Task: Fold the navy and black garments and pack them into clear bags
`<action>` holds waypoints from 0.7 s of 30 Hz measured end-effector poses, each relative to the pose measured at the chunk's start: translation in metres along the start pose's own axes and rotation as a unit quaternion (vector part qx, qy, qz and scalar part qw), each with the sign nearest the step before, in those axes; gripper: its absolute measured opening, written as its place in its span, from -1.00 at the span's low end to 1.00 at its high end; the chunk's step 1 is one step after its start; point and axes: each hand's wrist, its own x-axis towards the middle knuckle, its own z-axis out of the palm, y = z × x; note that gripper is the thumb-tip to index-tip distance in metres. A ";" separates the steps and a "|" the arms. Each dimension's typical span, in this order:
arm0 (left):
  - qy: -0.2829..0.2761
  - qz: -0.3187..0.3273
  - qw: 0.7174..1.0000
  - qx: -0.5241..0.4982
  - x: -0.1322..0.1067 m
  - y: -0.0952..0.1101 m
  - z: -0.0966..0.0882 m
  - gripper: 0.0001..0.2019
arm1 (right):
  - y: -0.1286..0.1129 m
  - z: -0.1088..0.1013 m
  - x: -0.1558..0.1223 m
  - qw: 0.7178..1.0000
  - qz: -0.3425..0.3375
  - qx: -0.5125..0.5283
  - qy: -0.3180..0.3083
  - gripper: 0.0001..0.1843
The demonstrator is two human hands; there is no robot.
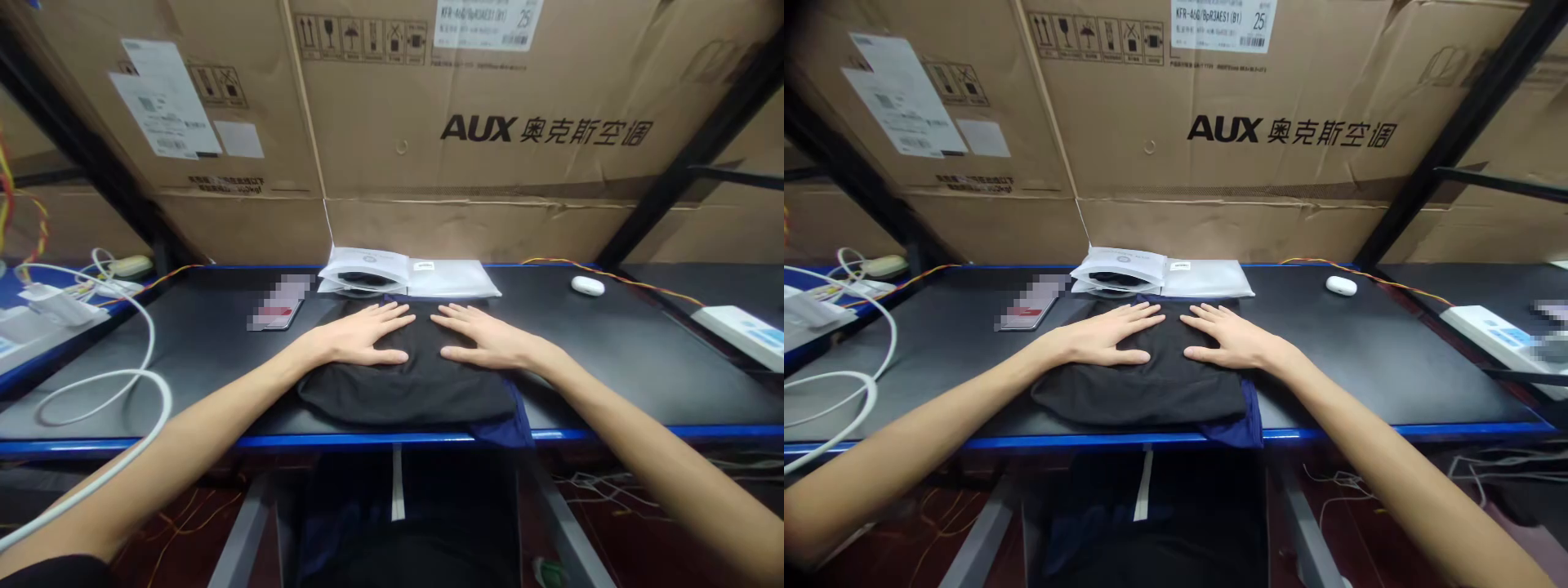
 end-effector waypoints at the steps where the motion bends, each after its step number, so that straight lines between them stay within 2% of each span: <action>1: 0.007 0.003 1.000 0.003 0.000 0.000 0.000 -0.17 | 0.000 0.000 0.000 1.000 -0.001 -0.003 -0.002 -0.06; 4: 0.064 0.025 0.997 0.016 0.001 -0.005 -0.003 -0.32 | 0.000 -0.001 0.000 1.000 -0.001 -0.002 -0.001 -0.07; 7: 0.191 0.054 0.979 0.045 0.002 -0.018 -0.009 -0.58 | -0.001 -0.002 0.000 1.000 0.001 0.008 0.004 -0.09; 8: 0.235 0.053 0.968 0.064 0.002 -0.024 -0.012 -0.62 | -0.001 -0.003 0.000 1.000 0.002 0.010 0.006 -0.09; 10: 0.294 0.026 0.949 0.110 0.000 -0.037 -0.018 -0.53 | -0.002 -0.003 0.000 1.000 0.003 0.009 0.007 -0.09; 12: 0.308 -0.015 0.939 0.150 -0.003 -0.051 -0.023 -0.37 | -0.001 -0.003 0.000 1.000 0.003 0.005 0.007 -0.10; 15: 0.290 -0.069 0.934 0.198 -0.008 -0.071 -0.027 -0.26 | 0.000 -0.003 -0.001 1.000 0.000 0.009 0.013 -0.11; 19: 0.256 -0.113 0.932 0.229 -0.008 -0.086 -0.026 -0.28 | 0.001 -0.002 -0.001 1.000 -0.002 0.013 0.019 -0.13; 21: 0.260 -0.129 0.934 0.210 -0.006 -0.088 -0.025 -0.34 | 0.001 -0.002 -0.001 1.000 -0.001 0.006 0.015 -0.12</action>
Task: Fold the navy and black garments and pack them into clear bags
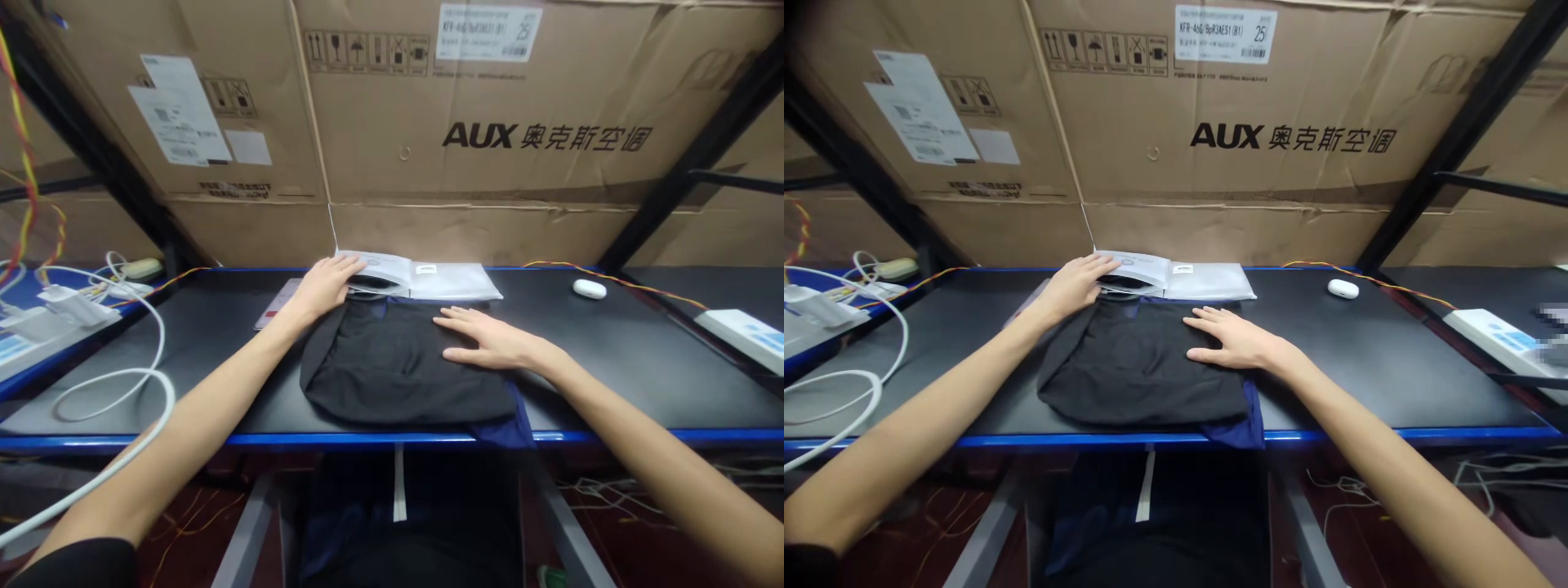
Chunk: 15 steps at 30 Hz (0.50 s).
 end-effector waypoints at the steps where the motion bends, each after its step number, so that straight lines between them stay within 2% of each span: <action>1: 0.003 -0.017 1.000 -0.012 0.001 0.001 0.001 -0.37 | 0.000 0.000 0.000 1.000 0.000 -0.002 -0.002 -0.11; 6: 0.017 -0.127 0.992 -0.011 0.003 0.010 -0.005 -0.50 | 0.001 0.001 0.000 1.000 -0.003 0.007 0.010 -0.14; 8: 0.044 -0.150 0.988 0.010 0.003 0.014 -0.011 -0.53 | 0.003 0.002 0.000 1.000 -0.006 0.010 0.018 -0.15; 12: 0.137 -0.129 0.982 0.009 -0.002 0.029 -0.020 -0.53 | 0.011 -0.002 -0.001 0.999 -0.012 0.009 0.046 -0.22; 15: 0.178 -0.061 0.982 -0.018 -0.012 0.052 -0.022 -0.53 | 0.023 -0.010 -0.004 0.996 -0.008 -0.004 0.088 -0.32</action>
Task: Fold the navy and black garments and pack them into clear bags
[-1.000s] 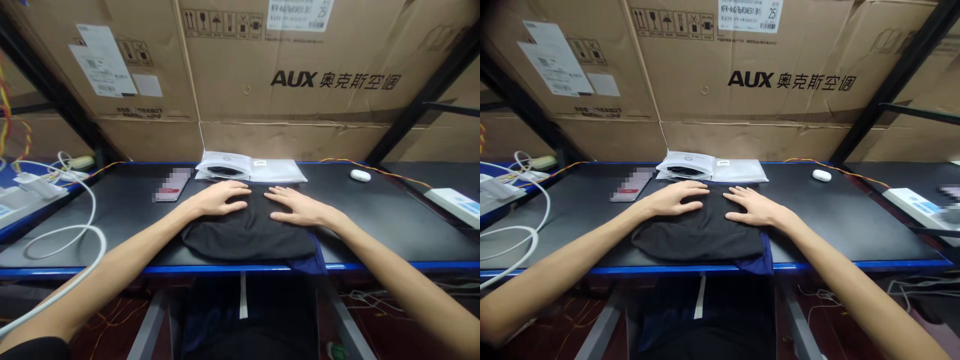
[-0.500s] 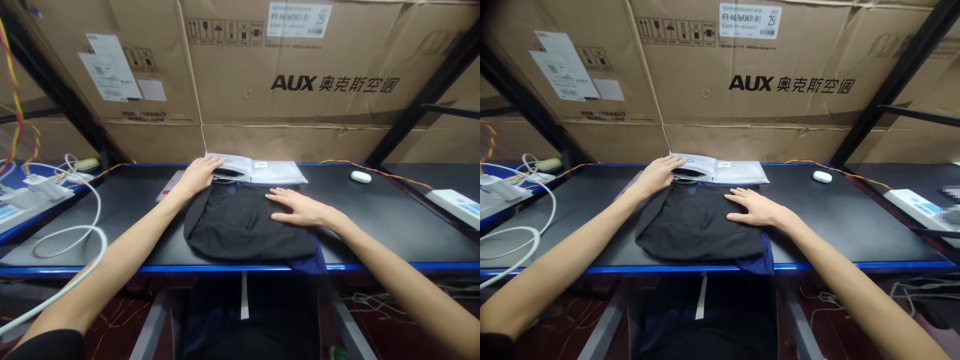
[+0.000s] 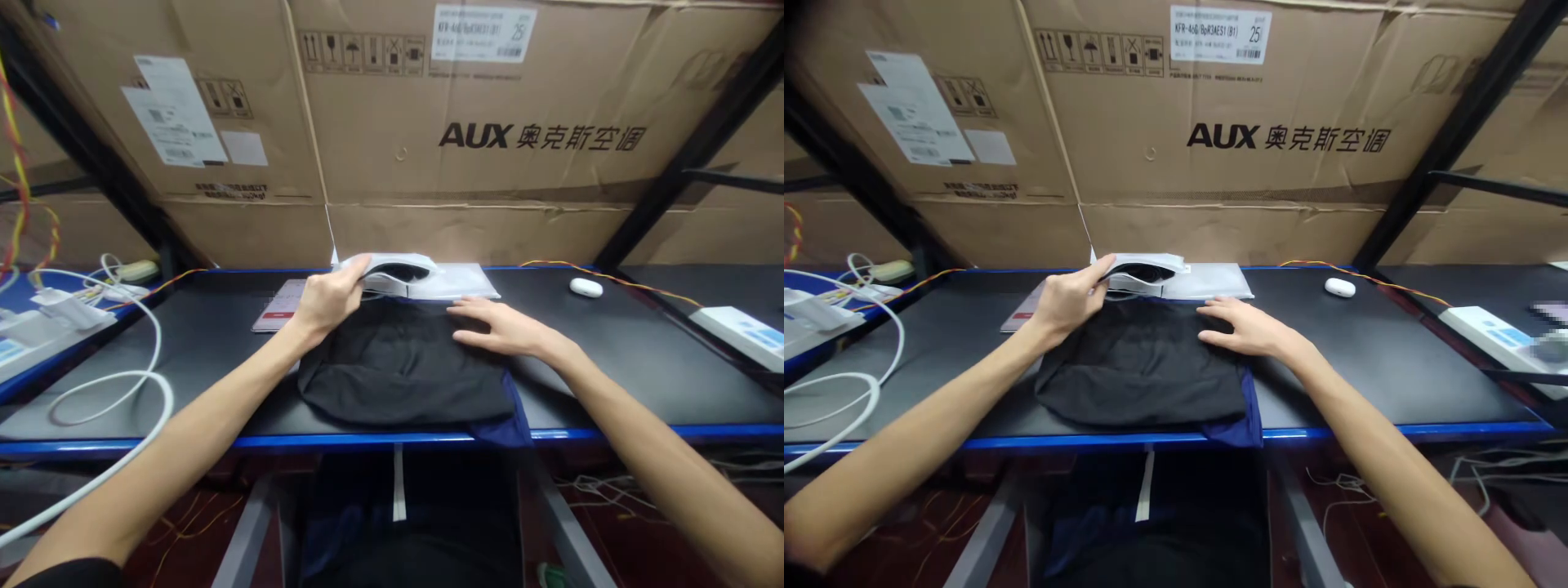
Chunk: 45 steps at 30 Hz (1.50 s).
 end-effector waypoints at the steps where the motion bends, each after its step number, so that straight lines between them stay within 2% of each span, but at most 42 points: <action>1: -0.001 0.031 0.999 -0.019 -0.005 0.009 0.000 -0.54 | 0.004 -0.003 -0.001 1.000 0.002 -0.007 0.020 -0.35; 4: -0.030 0.126 0.990 -0.050 -0.019 0.037 0.001 -0.57 | 0.016 -0.012 -0.005 0.996 0.009 -0.026 0.082 -0.44; 6: -0.099 0.199 0.973 -0.067 -0.024 0.050 0.004 -0.56 | 0.020 -0.015 -0.007 0.994 0.016 -0.031 0.099 -0.49; 8: -0.164 0.263 0.945 -0.100 -0.024 0.056 0.006 -0.55 | 0.020 -0.016 -0.008 0.995 0.026 -0.028 0.092 -0.51; 10: -0.198 0.297 0.921 -0.157 -0.020 0.053 0.005 -0.50 | 0.017 -0.016 -0.008 0.996 0.037 -0.020 0.077 -0.53; 14: -0.198 0.269 0.905 -0.263 -0.009 0.034 -0.003 -0.50 | 0.013 -0.015 -0.007 0.997 0.045 -0.014 0.065 -0.53; 17: -0.193 0.233 0.901 -0.310 -0.004 0.024 -0.008 -0.73 | 0.011 -0.014 -0.007 0.995 0.026 -0.004 0.095 -0.56; 20: -0.194 0.231 0.885 -0.356 -0.004 0.023 -0.010 -0.88 | 0.004 -0.012 -0.005 0.988 -0.005 0.022 0.153 -0.63; 25: -0.204 0.240 0.868 -0.383 -0.005 0.031 -0.011 -0.93 | -0.026 -0.005 -0.002 0.972 -0.105 0.023 0.207 -0.73; 30: -0.171 0.234 0.878 -0.381 -0.006 0.033 -0.013 -0.90 | -0.065 0.013 0.003 0.952 -0.219 -0.070 0.203 -0.79; 34: -0.157 0.235 0.885 -0.370 -0.007 0.035 -0.013 -0.90 | -0.087 0.028 0.010 0.937 -0.249 -0.177 0.170 -0.75; 39: -0.147 0.237 0.889 -0.364 -0.010 0.035 -0.011 -0.90 | -0.093 0.042 0.017 0.908 -0.257 -0.274 0.184 -0.73; 45: -0.167 0.231 0.891 -0.354 -0.009 0.035 -0.013 -0.87 | -0.091 0.049 0.016 0.892 -0.260 -0.305 0.209 -0.74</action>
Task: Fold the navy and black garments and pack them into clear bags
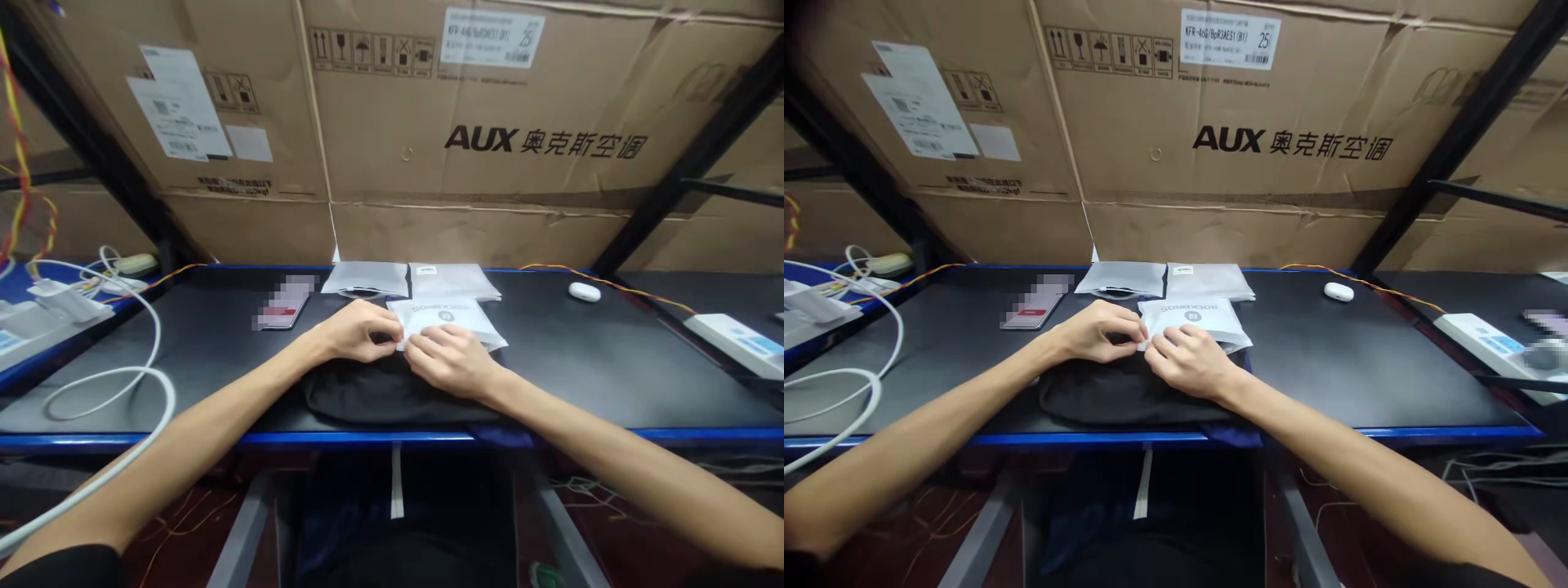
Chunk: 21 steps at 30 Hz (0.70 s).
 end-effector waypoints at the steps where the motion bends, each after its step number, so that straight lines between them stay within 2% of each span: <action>1: -0.002 -0.002 1.000 0.000 0.000 0.000 -0.001 -0.86 | 0.000 -0.001 -0.001 1.000 0.003 -0.006 -0.001 -0.74; 7: 0.002 -0.023 1.000 0.004 -0.002 -0.002 -0.011 -0.84 | 0.007 -0.009 -0.012 0.999 0.036 -0.022 0.003 -0.75; 13: -0.007 -0.066 0.998 0.013 -0.007 -0.010 -0.025 -0.83 | 0.022 -0.019 -0.032 0.992 0.107 0.028 -0.056 -0.75; 17: -0.002 -0.080 0.997 0.002 -0.009 -0.017 -0.032 -0.80 | 0.031 -0.023 -0.052 0.985 0.136 0.011 -0.101 -0.71; 21: 0.004 -0.091 0.996 0.008 -0.010 -0.019 -0.036 -0.77 | 0.037 -0.024 -0.068 0.979 0.170 0.006 -0.116 -0.67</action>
